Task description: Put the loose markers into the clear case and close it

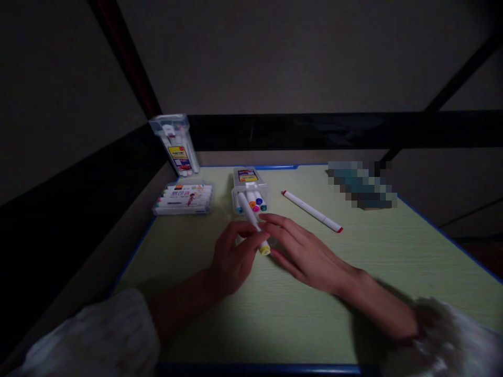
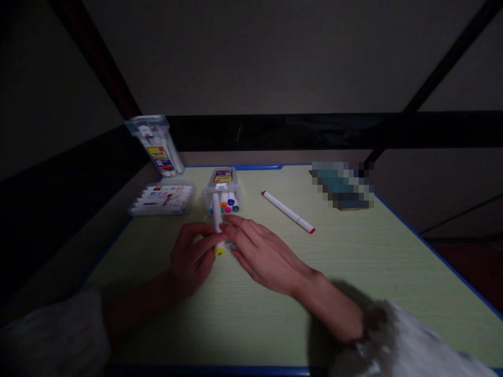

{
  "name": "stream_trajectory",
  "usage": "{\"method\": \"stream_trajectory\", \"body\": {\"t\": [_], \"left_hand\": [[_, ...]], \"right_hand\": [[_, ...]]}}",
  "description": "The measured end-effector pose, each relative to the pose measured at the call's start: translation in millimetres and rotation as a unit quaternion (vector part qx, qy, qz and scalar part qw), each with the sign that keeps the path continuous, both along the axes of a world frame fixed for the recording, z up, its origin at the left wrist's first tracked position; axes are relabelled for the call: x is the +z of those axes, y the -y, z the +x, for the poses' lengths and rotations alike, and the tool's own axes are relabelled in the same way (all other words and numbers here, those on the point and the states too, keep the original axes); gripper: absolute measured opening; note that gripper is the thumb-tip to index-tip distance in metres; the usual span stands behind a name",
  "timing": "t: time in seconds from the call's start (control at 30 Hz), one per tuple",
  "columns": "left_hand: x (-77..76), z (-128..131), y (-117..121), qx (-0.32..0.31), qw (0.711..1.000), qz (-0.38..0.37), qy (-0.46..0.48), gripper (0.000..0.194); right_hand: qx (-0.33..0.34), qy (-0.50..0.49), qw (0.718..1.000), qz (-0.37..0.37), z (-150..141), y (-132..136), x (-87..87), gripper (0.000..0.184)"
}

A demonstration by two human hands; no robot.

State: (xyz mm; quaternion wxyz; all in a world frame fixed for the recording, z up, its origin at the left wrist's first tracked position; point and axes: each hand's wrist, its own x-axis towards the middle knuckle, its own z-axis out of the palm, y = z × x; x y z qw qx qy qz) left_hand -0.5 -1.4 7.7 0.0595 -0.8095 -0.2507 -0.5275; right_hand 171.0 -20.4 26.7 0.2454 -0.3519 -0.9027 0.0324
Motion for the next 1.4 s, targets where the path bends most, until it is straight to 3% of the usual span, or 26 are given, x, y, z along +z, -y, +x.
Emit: {"method": "stream_trajectory", "body": {"t": [0.4, 0.7, 1.0, 1.4], "left_hand": [[-4.1, -2, -3, 0.003, 0.997, -0.070, 0.013, 0.020], [-5.6, -1, -11, 0.045, 0.993, -0.096, 0.044, 0.021], [-8.5, -1, -18, 0.053, 0.984, -0.152, 0.071, 0.022], [-9.0, -1, -21, 0.055, 0.983, -0.165, 0.063, 0.023]], "right_hand": [[-0.007, -0.002, 0.999, -0.035, 0, 0, -0.6, 0.042], [-0.010, 0.003, 0.998, -0.066, -1, 0, 1.0, 0.041], [-0.010, 0.040, 0.997, -0.064, -1, 0, -0.3, 0.038], [-0.004, 0.110, 0.992, -0.057, -2, 1, 1.1, 0.028]]}}
